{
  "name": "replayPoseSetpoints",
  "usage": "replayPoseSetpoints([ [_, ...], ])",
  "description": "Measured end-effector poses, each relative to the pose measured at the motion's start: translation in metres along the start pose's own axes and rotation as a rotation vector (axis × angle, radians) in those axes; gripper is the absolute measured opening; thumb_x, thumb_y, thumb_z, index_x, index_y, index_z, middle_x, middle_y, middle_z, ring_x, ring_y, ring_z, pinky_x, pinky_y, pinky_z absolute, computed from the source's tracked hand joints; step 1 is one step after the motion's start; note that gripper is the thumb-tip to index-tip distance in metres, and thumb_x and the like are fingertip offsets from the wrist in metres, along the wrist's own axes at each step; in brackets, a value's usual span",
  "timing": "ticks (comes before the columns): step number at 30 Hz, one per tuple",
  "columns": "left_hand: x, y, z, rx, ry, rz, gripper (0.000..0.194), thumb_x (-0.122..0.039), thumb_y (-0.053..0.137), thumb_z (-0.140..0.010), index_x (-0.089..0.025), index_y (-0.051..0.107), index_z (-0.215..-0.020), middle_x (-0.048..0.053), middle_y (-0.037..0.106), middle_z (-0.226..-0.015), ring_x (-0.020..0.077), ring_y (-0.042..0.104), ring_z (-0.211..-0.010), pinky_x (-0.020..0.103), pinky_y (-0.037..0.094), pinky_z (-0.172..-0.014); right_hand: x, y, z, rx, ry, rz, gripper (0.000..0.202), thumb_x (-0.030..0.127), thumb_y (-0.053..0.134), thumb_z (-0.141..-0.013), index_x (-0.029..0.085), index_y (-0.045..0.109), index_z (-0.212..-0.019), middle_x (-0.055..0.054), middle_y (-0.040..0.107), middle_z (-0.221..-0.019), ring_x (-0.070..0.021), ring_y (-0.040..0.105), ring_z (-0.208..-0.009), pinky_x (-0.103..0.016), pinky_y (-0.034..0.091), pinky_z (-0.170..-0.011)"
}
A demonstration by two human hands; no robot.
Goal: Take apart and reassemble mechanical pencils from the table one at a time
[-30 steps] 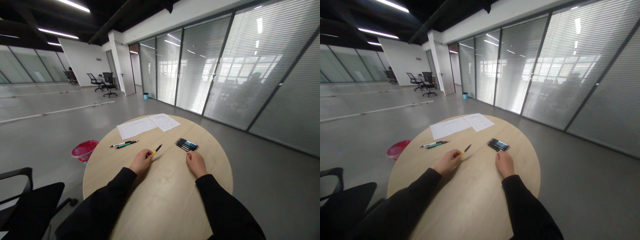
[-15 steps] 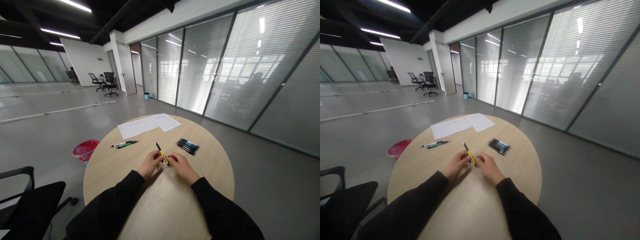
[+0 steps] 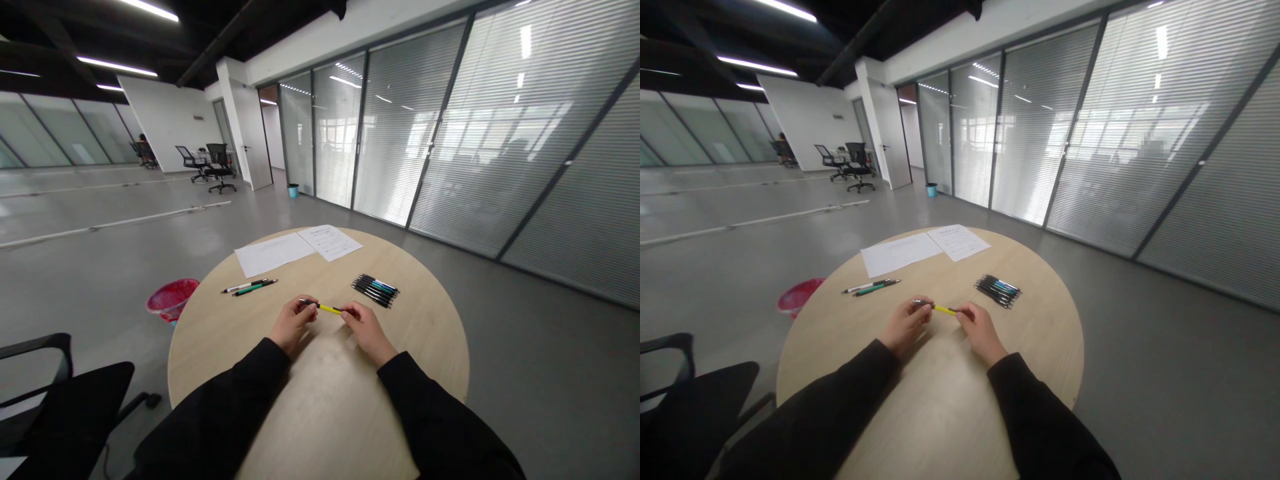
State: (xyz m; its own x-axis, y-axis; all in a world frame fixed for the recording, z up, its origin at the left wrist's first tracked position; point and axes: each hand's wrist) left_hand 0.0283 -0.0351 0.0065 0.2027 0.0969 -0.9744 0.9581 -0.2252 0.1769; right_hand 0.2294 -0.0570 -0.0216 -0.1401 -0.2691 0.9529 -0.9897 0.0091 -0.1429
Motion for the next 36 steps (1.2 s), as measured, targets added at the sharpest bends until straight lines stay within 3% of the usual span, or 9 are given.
replayPoseSetpoints([
  [9, -0.004, -0.025, -0.005, -0.009, -0.031, -0.05, 0.036, -0.042, 0.083, -0.067, -0.014, 0.066, -0.084, 0.002, 0.066, -0.067, 0.0131, 0.061, -0.062, 0.027, 0.048, -0.063, -0.004, -0.009, -0.003, -0.09, -0.026, 0.007, 0.025, 0.04, 0.062, -0.084, 0.018, 0.07, -0.093, -0.001, 0.064, -0.072, -0.0161, 0.057, -0.063, -0.027, 0.045, -0.058],
  [19, -0.004, -0.026, -0.004, 0.017, -0.001, -0.123, 0.036, -0.043, 0.082, -0.068, -0.015, 0.064, -0.082, 0.002, 0.068, -0.066, 0.013, 0.061, -0.06, 0.026, 0.046, -0.06, -0.01, -0.023, -0.005, -0.198, 0.012, -0.086, 0.035, 0.042, 0.067, -0.081, 0.014, 0.071, -0.101, -0.01, 0.073, -0.091, -0.0203, 0.067, -0.076, -0.036, 0.055, -0.073],
  [25, 0.002, -0.027, -0.005, 0.013, 0.029, -0.164, 0.034, -0.043, 0.08, -0.07, -0.015, 0.063, -0.081, 0.002, 0.067, -0.066, 0.0134, 0.06, -0.06, 0.026, 0.046, -0.059, -0.014, -0.024, -0.008, -0.236, 0.008, -0.105, 0.034, 0.046, 0.074, -0.074, 0.016, 0.071, -0.09, -0.008, 0.072, -0.084, -0.0201, 0.066, -0.073, -0.035, 0.055, -0.071],
  [36, 0.009, -0.029, -0.006, -0.031, 0.022, -0.158, 0.035, -0.044, 0.079, -0.071, -0.015, 0.065, -0.085, 0.003, 0.068, -0.07, 0.0143, 0.063, -0.063, 0.027, 0.049, -0.062, -0.016, -0.025, -0.006, -0.25, -0.021, -0.029, 0.029, 0.042, 0.071, -0.077, 0.016, 0.071, -0.091, -0.008, 0.071, -0.084, -0.02, 0.065, -0.074, -0.034, 0.053, -0.071],
])
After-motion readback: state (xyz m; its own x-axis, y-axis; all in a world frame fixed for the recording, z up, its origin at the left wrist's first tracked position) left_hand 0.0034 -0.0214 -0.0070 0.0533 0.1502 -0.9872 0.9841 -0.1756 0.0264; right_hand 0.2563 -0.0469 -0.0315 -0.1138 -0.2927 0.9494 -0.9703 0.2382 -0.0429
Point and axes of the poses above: each hand's wrist, its own z-axis away from the middle knuckle, its own y-axis out of the palm, x = y × z
